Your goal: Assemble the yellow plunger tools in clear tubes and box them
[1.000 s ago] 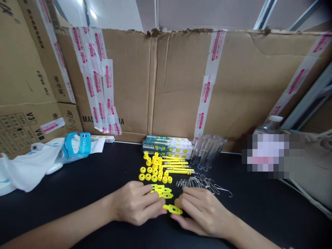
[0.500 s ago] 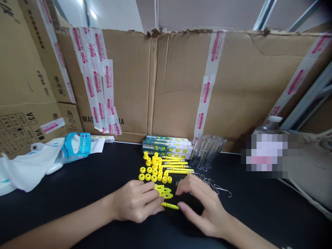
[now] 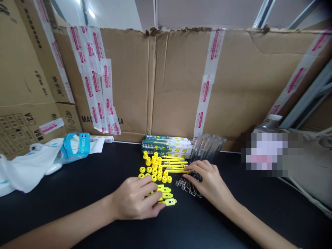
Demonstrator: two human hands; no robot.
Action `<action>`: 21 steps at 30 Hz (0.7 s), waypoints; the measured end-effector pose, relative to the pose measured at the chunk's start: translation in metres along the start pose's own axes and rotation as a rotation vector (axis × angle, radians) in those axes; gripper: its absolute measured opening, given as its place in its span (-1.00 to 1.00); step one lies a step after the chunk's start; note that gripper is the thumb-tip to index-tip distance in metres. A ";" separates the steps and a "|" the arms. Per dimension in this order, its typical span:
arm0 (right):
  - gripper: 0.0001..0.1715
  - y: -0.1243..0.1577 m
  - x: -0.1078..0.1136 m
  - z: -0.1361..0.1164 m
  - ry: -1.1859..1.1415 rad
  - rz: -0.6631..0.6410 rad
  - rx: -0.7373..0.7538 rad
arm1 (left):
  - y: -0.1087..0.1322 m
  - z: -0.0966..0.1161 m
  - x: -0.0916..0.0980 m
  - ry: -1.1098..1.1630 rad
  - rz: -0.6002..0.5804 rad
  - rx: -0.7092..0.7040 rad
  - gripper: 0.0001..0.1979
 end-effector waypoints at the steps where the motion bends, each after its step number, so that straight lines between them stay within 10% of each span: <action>1: -0.86 0.000 -0.001 0.001 0.000 -0.009 -0.017 | 0.001 -0.002 -0.001 0.082 -0.004 0.111 -0.86; 7: -0.74 0.000 -0.007 0.005 -0.019 -0.049 -0.084 | 0.011 -0.026 -0.008 0.351 -0.032 0.752 -0.78; 21: -0.70 0.000 -0.013 0.010 -0.110 -0.018 -0.065 | 0.014 -0.033 -0.012 0.366 -0.117 0.795 -0.81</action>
Point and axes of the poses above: each hand's wrist, its own y-axis away from the middle knuckle, its own x-axis out of the back of the hand, z = x × y, the point moved 1 cm from there along -y, towards the middle knuckle, and after that the axes turned 12 degrees about -z, right-handed, at the moved point
